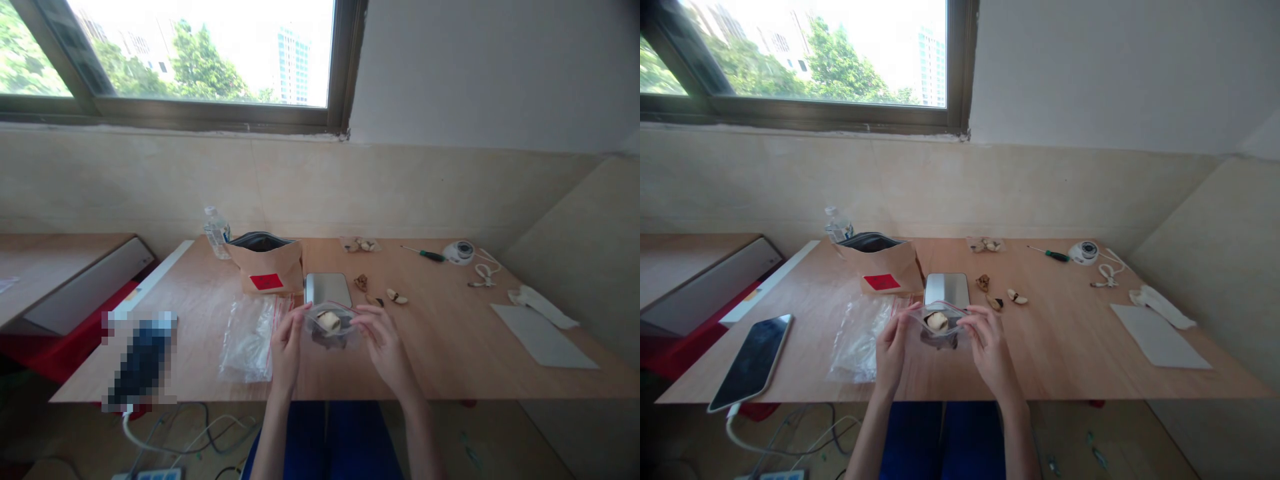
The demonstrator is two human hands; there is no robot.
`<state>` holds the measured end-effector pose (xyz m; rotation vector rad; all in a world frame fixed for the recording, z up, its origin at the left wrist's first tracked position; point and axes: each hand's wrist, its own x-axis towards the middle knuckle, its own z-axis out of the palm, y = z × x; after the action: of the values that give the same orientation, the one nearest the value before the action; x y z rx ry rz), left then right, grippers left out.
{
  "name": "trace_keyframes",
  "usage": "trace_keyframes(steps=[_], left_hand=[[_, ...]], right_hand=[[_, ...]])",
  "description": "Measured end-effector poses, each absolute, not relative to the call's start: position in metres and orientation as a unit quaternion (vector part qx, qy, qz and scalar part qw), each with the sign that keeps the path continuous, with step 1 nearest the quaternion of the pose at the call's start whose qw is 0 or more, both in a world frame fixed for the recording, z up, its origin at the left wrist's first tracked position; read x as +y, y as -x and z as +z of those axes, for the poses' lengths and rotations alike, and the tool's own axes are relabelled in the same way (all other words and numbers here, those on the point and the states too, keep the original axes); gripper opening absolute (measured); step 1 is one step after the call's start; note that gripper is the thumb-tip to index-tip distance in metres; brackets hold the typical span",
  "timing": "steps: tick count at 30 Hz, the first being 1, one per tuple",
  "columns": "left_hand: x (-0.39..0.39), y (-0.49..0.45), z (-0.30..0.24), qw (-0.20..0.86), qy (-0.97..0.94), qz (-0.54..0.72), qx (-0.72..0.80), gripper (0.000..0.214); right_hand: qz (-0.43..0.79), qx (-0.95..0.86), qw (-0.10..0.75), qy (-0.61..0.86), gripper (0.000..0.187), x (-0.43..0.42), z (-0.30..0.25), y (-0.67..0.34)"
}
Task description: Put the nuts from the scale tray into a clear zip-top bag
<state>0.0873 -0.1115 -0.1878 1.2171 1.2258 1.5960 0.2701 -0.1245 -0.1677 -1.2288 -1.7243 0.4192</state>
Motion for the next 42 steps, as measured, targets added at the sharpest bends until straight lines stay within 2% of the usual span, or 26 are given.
trace_keyframes(steps=[7,11,14,16,20,25,31,35,42], left_hand=[[-0.113,-0.098,-0.203,0.515,-0.391,0.656,0.39,0.038],[-0.11,-0.098,-0.207,0.543,-0.306,0.69,0.368,0.04],[-0.106,-0.097,-0.209,0.541,-0.27,0.706,0.369,0.039],[-0.104,-0.099,-0.212,0.544,-0.247,0.711,0.37,0.038],[-0.104,-0.104,-0.22,0.553,-0.262,0.697,0.375,0.04],[-0.108,-0.098,-0.228,0.484,-0.383,0.654,0.438,0.037],[-0.103,-0.094,-0.234,0.423,-0.414,0.623,0.511,0.039],[-0.098,-0.096,-0.235,0.387,-0.433,0.612,0.536,0.032],[-0.1,-0.096,-0.238,0.346,-0.449,0.618,0.544,0.03]], right_hand=[[0.144,-0.79,0.35,0.483,0.05,-0.121,-0.162,-0.253],[0.166,-0.776,0.328,0.512,0.04,-0.119,-0.165,-0.258],[0.232,-0.755,0.352,0.503,0.03,-0.12,-0.169,-0.264],[0.298,-0.704,0.409,0.498,0.025,-0.12,-0.176,-0.267],[0.411,-0.549,0.526,0.502,0.032,-0.112,-0.2,-0.269],[0.393,-0.467,0.568,0.551,0.039,-0.102,-0.218,-0.277],[0.353,-0.463,0.584,0.565,0.039,-0.098,-0.22,-0.277],[0.334,-0.455,0.585,0.583,0.043,-0.093,-0.233,-0.277],[0.397,-0.451,0.561,0.569,0.043,-0.1,-0.244,-0.279]])
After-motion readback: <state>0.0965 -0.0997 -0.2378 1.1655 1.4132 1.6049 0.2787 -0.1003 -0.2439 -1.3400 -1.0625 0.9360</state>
